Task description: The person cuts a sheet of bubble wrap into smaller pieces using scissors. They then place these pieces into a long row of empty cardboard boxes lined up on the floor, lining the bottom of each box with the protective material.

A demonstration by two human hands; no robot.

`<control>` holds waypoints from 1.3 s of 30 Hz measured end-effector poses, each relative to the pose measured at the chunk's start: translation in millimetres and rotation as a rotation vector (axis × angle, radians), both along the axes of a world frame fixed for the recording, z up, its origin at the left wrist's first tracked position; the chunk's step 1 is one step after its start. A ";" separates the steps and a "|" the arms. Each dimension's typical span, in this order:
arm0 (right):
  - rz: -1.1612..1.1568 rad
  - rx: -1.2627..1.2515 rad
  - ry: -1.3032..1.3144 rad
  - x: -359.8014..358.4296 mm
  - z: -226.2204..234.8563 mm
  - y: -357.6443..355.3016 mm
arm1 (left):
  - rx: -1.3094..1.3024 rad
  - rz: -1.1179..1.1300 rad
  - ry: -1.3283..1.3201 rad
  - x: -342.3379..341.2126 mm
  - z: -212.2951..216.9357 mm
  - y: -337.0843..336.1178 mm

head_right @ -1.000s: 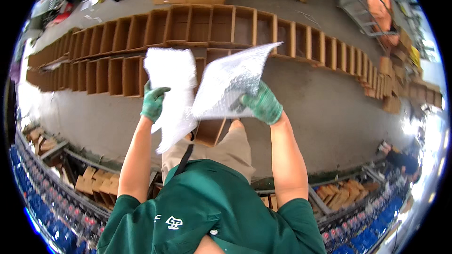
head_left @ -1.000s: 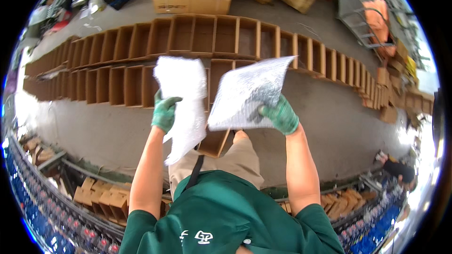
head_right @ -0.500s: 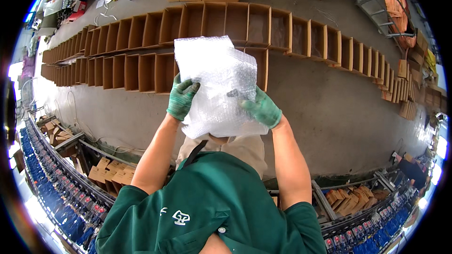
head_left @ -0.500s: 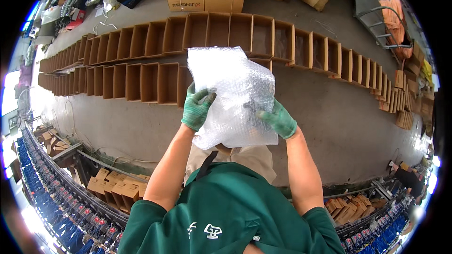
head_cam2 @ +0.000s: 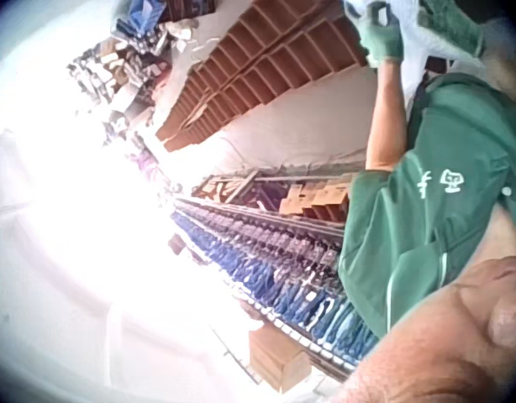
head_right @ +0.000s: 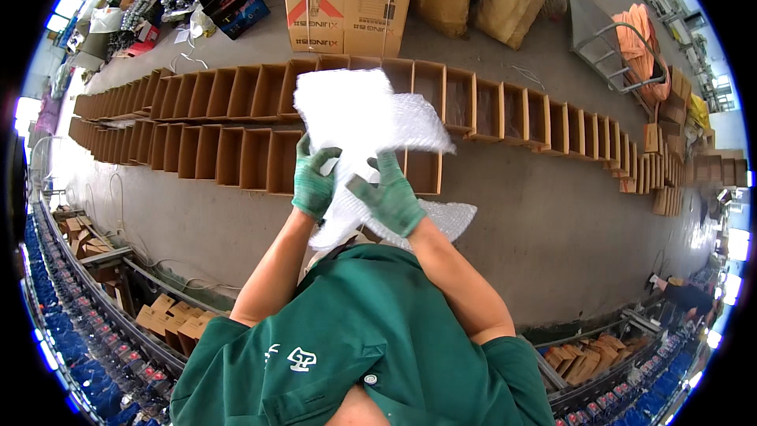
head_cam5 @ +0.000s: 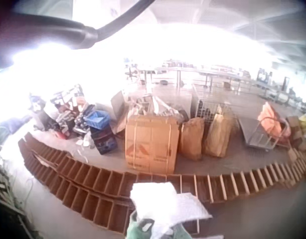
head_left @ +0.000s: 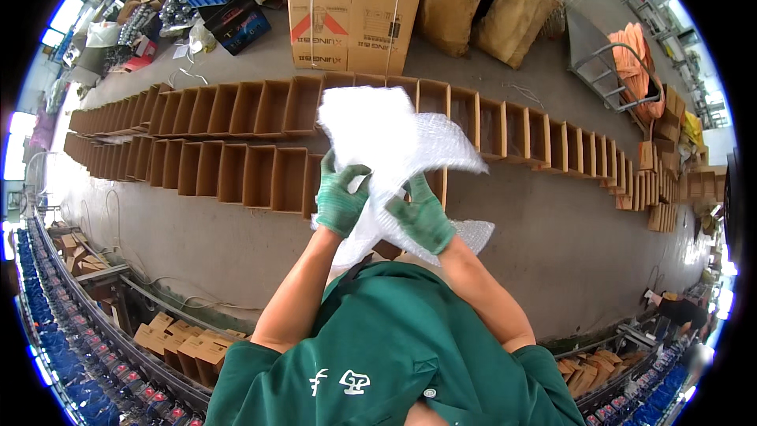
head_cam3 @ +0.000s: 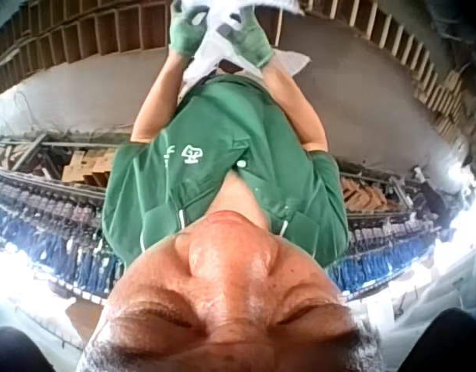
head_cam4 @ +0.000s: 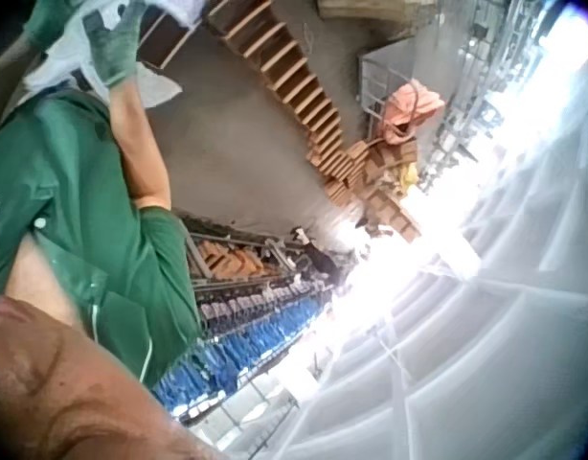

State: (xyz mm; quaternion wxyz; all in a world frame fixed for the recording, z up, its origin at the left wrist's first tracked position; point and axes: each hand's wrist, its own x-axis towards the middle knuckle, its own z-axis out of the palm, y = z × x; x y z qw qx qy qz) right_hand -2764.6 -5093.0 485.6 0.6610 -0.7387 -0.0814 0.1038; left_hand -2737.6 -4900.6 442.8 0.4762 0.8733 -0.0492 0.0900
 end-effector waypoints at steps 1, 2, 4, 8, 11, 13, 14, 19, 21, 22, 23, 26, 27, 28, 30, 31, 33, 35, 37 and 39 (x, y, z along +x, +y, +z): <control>-0.043 -0.144 0.055 2.6 16.0 8.2 | -0.463 -0.023 0.141 0.0 -4.1 -3.4; -0.063 -0.227 -0.074 5.4 7.2 15.2 | -0.939 0.020 0.247 0.0 -8.0 -7.5; -0.124 -0.386 -0.303 7.8 0.6 22.3 | -0.953 -0.024 0.249 -5.2 15.5 -13.1; -0.096 -0.206 -0.300 3.7 42.0 37.2 | -0.350 -0.008 0.118 -11.5 35.2 -1.4; 0.141 -0.155 -0.374 -0.7 48.9 41.0 | -1.338 0.086 0.309 -6.7 32.6 -7.7; 0.136 -0.265 -0.393 -7.9 50.0 46.9 | -0.646 0.093 0.126 -5.3 37.1 -4.3; 0.105 -0.394 -0.435 -8.7 32.6 48.7 | -0.300 0.094 0.035 -4.5 39.0 -1.2; -0.050 -0.375 -0.454 8.0 46.3 29.1 | 0.177 0.077 -0.142 -0.9 71.1 24.7; 0.006 -0.583 -0.420 15.6 63.0 27.0 | 0.046 -0.016 -0.061 -4.1 100.5 37.2; 0.005 -0.729 -0.689 21.3 61.1 34.1 | 0.083 -0.077 -0.096 -6.5 104.8 39.2; -0.021 -0.722 -0.557 17.9 67.7 41.2 | 0.120 -0.137 -0.130 -8.8 107.0 41.1; 0.044 -0.825 -0.342 22.4 77.3 53.0 | 0.137 -0.167 -0.028 -12.2 114.3 30.1; -0.012 -0.739 -0.320 19.7 73.4 51.9 | 0.086 -0.153 -0.020 -10.1 106.7 29.8; -0.065 -0.652 -0.297 18.5 69.4 51.1 | 0.061 -0.151 -0.013 -9.3 101.7 29.8; -0.003 -0.456 -0.254 19.2 61.5 47.0 | 0.008 -0.147 0.004 -9.0 93.9 30.2; 0.028 -0.359 -0.231 19.1 60.8 45.1 | 0.001 -0.177 0.006 -7.8 91.9 32.0; 0.015 -0.287 -0.169 19.7 68.8 41.6 | -0.016 -0.238 0.009 -4.7 90.1 36.6; 0.024 -0.237 -0.041 20.8 76.5 36.5 | -0.144 -0.226 0.043 -6.4 90.7 36.3; 0.058 -0.223 -0.097 21.3 73.8 31.5 | -0.215 -0.228 0.061 -9.5 91.9 35.9; 0.086 -0.155 -0.047 19.4 81.0 27.4 | -0.236 -0.247 0.063 -13.3 93.9 34.3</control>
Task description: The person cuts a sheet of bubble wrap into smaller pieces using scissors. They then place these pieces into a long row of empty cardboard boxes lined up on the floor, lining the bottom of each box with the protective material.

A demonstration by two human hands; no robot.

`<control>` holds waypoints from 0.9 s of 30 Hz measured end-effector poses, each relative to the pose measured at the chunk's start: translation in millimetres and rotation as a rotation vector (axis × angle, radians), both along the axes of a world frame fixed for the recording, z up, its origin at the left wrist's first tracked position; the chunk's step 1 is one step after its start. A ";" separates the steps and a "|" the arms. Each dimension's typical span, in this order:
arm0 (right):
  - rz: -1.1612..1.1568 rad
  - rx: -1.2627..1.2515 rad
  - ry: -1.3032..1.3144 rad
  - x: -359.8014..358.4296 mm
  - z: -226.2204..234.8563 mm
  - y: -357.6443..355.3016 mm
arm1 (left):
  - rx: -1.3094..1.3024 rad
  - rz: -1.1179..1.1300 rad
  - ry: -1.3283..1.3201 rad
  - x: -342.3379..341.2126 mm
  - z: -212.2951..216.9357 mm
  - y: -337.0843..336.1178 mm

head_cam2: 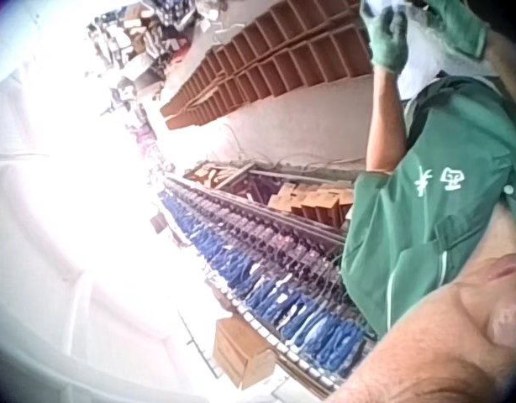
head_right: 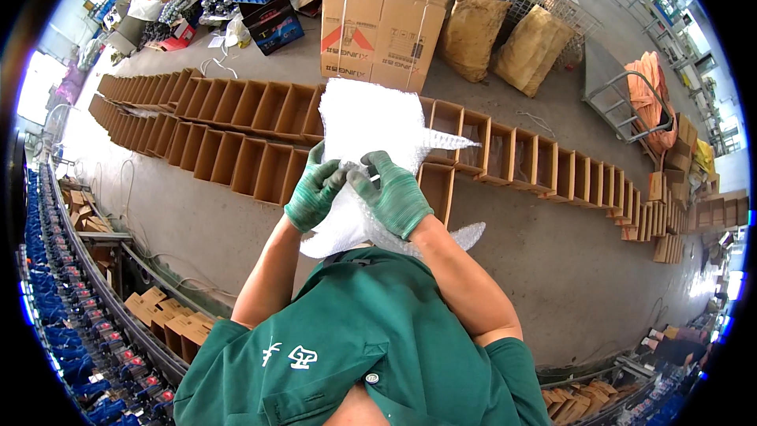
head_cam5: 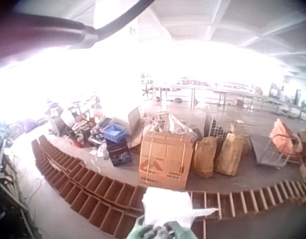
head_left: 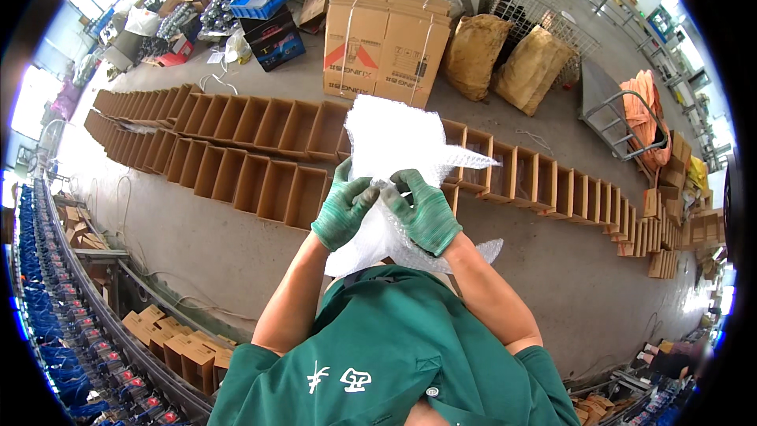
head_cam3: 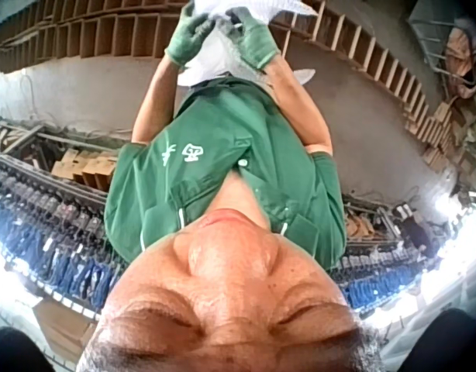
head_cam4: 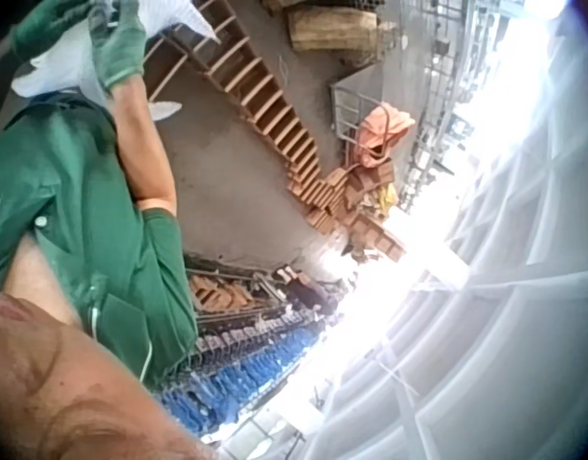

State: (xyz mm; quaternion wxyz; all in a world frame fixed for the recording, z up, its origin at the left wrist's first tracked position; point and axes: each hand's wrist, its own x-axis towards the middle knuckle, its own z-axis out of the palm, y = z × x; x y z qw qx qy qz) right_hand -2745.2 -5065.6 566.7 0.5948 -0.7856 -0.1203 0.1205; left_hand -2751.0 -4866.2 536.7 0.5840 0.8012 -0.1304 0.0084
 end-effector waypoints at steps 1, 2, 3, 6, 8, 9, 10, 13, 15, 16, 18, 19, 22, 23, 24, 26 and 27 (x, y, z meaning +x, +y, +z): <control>-0.030 0.053 0.014 0.7 -4.1 0.5 | 0.045 -0.005 -0.002 -1.1 1.1 -1.6; -0.044 -0.052 -0.068 0.7 -4.2 -0.2 | 0.089 -0.011 -0.004 -1.9 2.3 -3.6; -0.057 -0.157 -0.150 0.8 -4.0 -1.0 | 0.134 -0.015 -0.006 -2.7 2.7 -5.4; -0.133 -0.128 -0.272 6.6 -15.1 -0.9 | 0.191 -0.022 -0.030 -3.1 -7.4 -11.3; -0.128 -0.031 -0.335 9.4 -24.7 -6.3 | 0.089 -0.053 -0.022 -1.1 -4.2 -11.8; -0.145 0.074 -0.220 7.6 -22.5 -4.3 | 0.101 -0.072 -0.043 0.0 -5.9 -9.7; -0.168 0.087 -0.199 4.6 -17.3 -2.2 | 0.114 -0.090 -0.064 1.1 -6.8 -8.8; -0.204 0.084 -0.162 0.6 -4.6 0.0 | 0.224 -0.114 -0.074 4.1 -5.4 -10.8; -0.187 0.025 -0.170 6.2 -18.6 -5.3 | 0.188 -0.113 -0.046 2.8 -7.7 -12.8; -0.184 0.012 -0.204 7.8 -25.1 -7.8 | 0.169 -0.113 -0.033 2.2 -8.8 -14.0; -0.175 -0.011 -0.271 10.7 -38.0 -11.9 | 0.133 -0.110 -0.018 1.9 -9.0 -16.2; -0.189 0.062 -0.224 11.5 -43.9 -13.0 | 0.115 -0.108 -0.010 1.5 -9.1 -17.3; -0.240 0.352 -0.013 10.3 -47.6 -14.7 | -0.111 -0.027 0.073 -1.1 -24.5 -20.5; -0.268 0.493 0.102 8.7 -42.5 -16.3 | -0.112 0.017 0.068 0.1 -30.0 -19.6; -0.297 0.632 0.217 6.6 -39.2 -19.0 | -0.115 0.059 0.063 1.0 -35.5 -18.7; -0.370 0.867 0.255 4.2 -43.7 -27.3 | -0.280 0.208 0.101 3.2 -45.2 -24.0; -0.322 0.104 -0.238 9.5 -54.4 -38.7 | -0.237 0.288 0.092 5.1 -49.0 -23.5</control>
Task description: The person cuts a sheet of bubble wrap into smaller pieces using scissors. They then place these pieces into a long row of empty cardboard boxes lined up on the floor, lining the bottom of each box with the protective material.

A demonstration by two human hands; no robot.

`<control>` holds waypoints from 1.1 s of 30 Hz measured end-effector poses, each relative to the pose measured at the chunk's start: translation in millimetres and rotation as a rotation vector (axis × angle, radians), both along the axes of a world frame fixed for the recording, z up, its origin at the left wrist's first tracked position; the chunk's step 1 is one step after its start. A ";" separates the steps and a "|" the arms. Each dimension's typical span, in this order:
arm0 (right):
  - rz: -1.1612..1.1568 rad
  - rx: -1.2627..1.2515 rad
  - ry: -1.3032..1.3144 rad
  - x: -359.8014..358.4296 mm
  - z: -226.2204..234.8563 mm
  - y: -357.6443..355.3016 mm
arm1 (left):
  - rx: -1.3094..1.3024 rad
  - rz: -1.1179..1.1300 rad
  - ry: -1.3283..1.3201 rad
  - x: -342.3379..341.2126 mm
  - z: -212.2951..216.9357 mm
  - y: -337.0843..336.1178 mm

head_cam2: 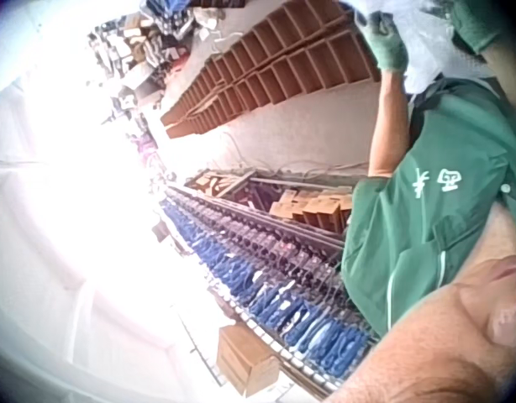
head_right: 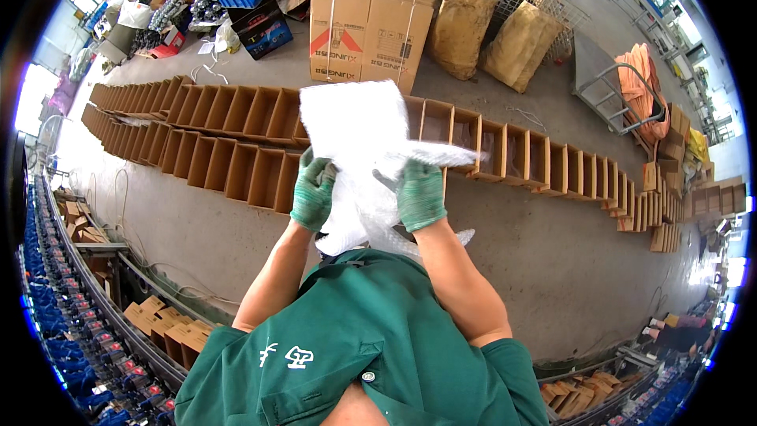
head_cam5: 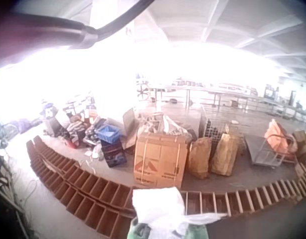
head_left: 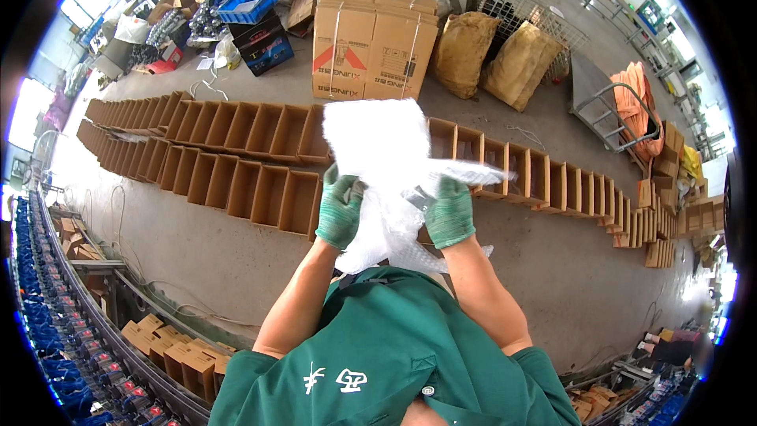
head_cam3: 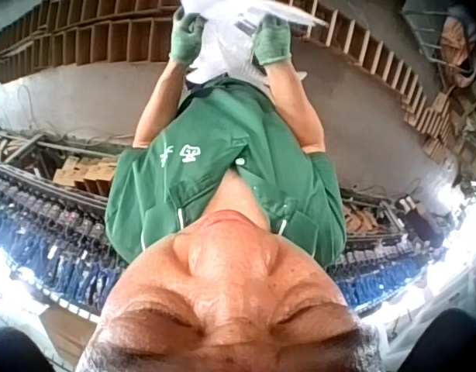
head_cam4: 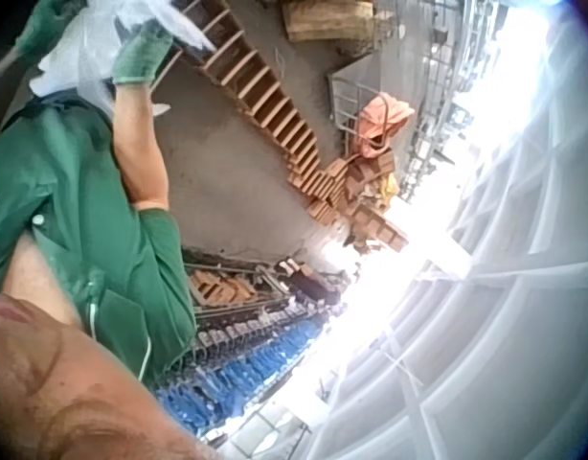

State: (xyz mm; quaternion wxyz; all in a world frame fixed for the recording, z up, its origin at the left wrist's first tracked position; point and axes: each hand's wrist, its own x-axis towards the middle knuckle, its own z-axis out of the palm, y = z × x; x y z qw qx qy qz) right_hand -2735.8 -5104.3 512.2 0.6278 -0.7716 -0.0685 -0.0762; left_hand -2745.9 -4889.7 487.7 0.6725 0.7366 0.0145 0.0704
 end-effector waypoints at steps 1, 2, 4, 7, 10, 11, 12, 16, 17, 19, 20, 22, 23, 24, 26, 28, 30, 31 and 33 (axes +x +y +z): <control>-0.037 -0.462 -0.220 5.3 -7.8 -10.6 | 0.041 0.077 0.006 2.8 -4.8 1.8; -0.172 -0.899 -0.468 10.2 -15.6 -21.1 | -0.034 0.118 0.033 5.5 -15.8 7.9; -0.058 0.028 0.075 17.1 6.7 -29.0 | -0.602 0.161 0.134 9.9 -22.4 18.3; -0.367 0.934 0.405 13.4 12.0 -41.6 | -1.066 0.057 0.116 11.7 -22.6 17.8; -0.365 0.803 0.281 30.2 37.8 -69.9 | -0.427 0.201 0.061 28.6 -68.3 52.7; -0.357 1.027 0.204 33.0 46.7 -81.5 | -0.414 0.227 0.059 31.6 -80.0 64.7; -0.315 1.043 0.159 34.1 49.9 -96.4 | -0.472 0.258 0.051 32.9 -89.6 78.9; -0.302 1.042 0.021 32.1 57.1 -141.5 | -0.638 0.472 0.115 14.8 -73.5 110.1; -0.350 1.024 0.006 35.7 62.9 -142.2 | -0.354 0.517 0.063 12.6 -106.5 132.5; -0.484 0.969 -0.039 39.5 76.4 -154.5 | 0.260 0.559 0.007 4.4 -101.3 135.7; -0.487 1.041 -0.054 49.4 79.8 -178.4 | 0.320 0.591 0.079 4.5 -116.6 150.5; -0.391 0.985 -0.214 55.9 106.6 -190.9 | 0.559 0.596 0.111 -8.0 -114.5 161.3; -0.261 1.069 -0.289 61.3 110.7 -210.0 | 0.642 0.548 0.138 -10.2 -112.9 159.3; -0.264 1.017 -0.296 64.4 121.9 -191.8 | 0.662 0.478 0.111 -13.2 -113.5 160.8; -0.247 0.936 -0.322 63.4 146.6 -137.2 | 0.719 0.357 0.090 -12.6 -123.2 153.0; -0.342 0.783 -0.421 72.8 148.4 -113.2 | 0.726 0.262 0.101 2.1 -124.4 122.1; -0.364 0.809 -0.525 84.5 191.3 -91.0 | 0.805 0.179 0.251 -0.6 -114.5 101.1; -0.375 0.818 -0.582 85.6 216.3 -84.8 | 0.852 0.142 0.325 -1.7 -128.3 100.4; -0.392 0.643 -0.558 84.9 254.6 -78.2 | 0.916 0.105 0.385 -18.9 -152.8 107.8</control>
